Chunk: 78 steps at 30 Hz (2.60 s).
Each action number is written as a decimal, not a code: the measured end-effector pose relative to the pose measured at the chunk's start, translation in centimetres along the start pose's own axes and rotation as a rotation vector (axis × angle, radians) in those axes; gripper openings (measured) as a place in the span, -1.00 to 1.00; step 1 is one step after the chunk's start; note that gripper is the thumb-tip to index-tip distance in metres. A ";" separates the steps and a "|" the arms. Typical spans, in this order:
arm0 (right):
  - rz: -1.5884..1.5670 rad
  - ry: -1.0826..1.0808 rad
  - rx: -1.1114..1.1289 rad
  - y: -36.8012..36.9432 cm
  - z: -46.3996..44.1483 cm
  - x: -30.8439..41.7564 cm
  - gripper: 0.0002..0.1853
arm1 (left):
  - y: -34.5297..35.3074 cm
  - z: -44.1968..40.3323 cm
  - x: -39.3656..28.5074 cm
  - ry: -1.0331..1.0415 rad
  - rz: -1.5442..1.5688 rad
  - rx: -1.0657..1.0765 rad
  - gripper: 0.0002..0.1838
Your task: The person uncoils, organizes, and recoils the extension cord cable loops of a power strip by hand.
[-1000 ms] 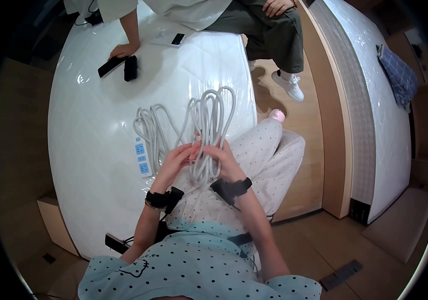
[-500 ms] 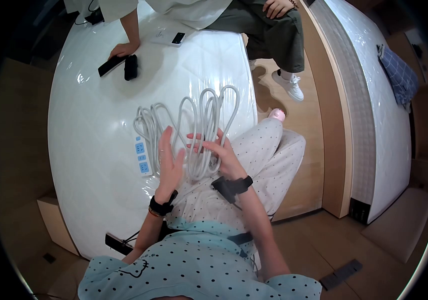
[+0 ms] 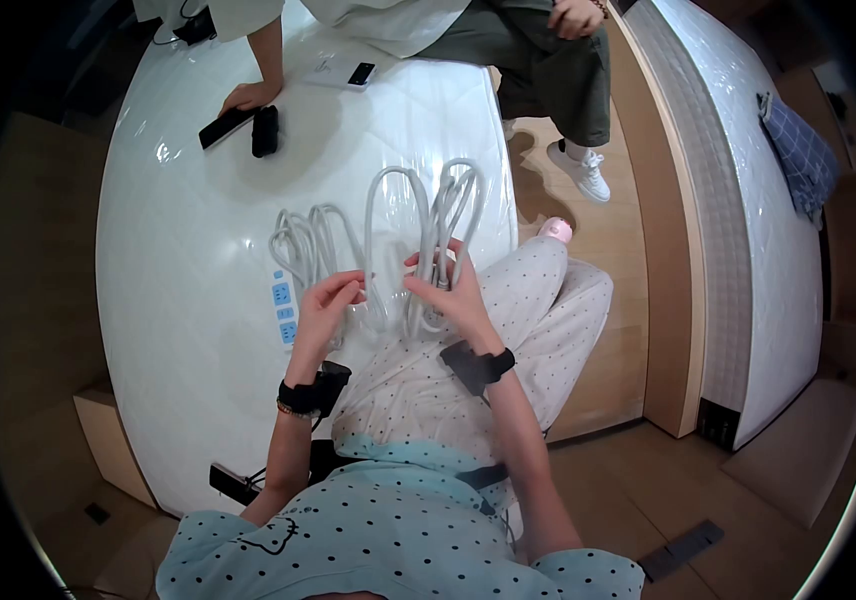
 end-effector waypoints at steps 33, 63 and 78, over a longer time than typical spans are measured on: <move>-0.455 0.167 0.187 3.0 0.7 -0.4 -0.44 | 0.2 1.8 2.3 0.204 -0.523 -0.223 -0.50; 0.111 -0.030 0.189 3.6 0.7 1.3 -0.31 | -0.3 4.1 -3.8 0.226 -0.242 -0.218 -0.75; -0.244 0.212 -0.071 2.8 0.3 -3.0 -0.59 | -4.9 5.0 -3.5 0.398 -0.949 -0.618 -0.59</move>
Point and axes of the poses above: each hand's wrist, its own z-axis away from the middle knuckle, its own y-axis out of the palm, x = y × z, the point moved 6 cm from there along -z, towards the middle knuckle, and after that the axes turned 5 degrees about -z, right-handed, at the moved point
